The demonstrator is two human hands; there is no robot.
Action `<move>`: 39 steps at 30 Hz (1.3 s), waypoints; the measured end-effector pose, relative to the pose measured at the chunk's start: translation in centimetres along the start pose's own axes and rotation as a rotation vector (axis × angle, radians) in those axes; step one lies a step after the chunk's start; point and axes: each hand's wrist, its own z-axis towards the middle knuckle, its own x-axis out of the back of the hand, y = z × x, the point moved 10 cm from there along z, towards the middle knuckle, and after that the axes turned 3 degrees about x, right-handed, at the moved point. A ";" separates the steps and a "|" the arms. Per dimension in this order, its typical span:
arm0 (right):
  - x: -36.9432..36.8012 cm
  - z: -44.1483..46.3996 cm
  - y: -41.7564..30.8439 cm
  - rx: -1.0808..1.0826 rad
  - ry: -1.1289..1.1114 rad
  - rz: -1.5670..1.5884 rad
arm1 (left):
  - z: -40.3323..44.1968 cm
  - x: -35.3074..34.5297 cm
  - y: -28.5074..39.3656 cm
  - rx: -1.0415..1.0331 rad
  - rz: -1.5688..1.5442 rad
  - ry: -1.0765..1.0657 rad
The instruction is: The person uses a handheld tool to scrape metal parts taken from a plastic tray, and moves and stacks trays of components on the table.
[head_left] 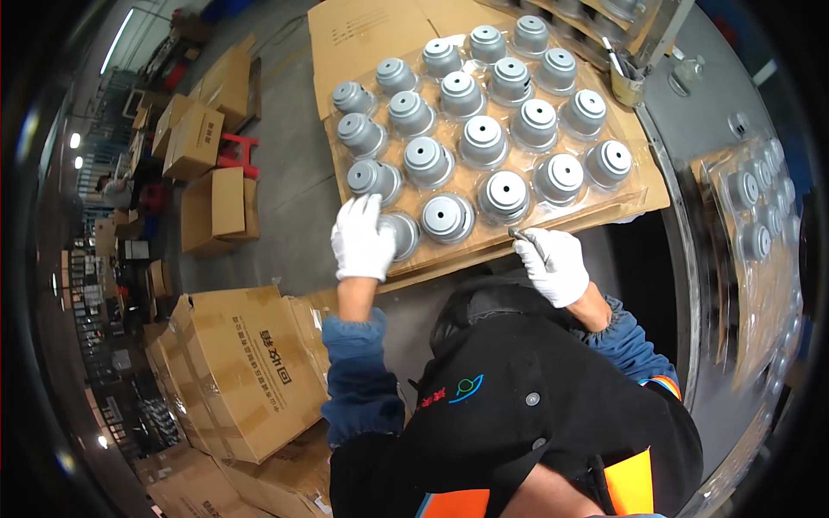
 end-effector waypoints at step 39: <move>7.7 -0.7 8.0 -0.373 0.319 0.875 | -5.9 0.4 22.8 -0.064 -1.059 -0.281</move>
